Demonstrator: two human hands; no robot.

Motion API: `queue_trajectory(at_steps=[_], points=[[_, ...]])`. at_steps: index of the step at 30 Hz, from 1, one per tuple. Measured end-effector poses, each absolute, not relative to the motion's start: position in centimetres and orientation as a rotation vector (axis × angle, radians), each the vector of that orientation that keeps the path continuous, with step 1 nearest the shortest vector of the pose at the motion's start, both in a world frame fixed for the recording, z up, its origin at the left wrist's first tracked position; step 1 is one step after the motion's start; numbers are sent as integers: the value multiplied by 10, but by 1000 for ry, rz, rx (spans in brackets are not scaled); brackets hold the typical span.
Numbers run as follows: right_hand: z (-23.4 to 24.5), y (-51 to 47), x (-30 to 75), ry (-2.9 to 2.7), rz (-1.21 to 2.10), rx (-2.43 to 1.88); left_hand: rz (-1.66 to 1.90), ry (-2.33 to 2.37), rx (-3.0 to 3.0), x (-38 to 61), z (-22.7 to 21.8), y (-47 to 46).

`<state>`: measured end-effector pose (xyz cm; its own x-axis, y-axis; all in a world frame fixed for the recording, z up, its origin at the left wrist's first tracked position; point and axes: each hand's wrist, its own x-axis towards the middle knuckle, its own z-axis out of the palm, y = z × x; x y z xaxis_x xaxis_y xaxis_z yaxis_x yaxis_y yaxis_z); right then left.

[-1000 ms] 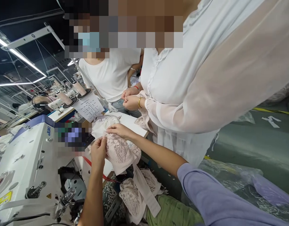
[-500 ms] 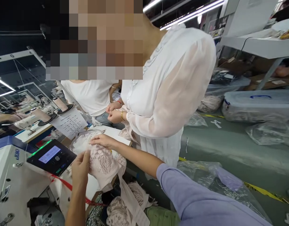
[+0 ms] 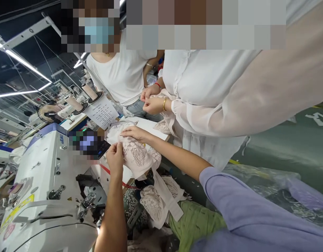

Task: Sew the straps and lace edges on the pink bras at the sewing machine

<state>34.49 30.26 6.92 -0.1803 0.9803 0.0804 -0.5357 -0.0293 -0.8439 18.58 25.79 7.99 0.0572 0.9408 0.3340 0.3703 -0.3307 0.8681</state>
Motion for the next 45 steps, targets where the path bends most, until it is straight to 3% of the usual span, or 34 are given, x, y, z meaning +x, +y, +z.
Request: queue_trajectory(at_steps=[45], points=[[59, 308, 346, -912, 1610, -632, 1214, 1368, 1692, 185, 76, 265]])
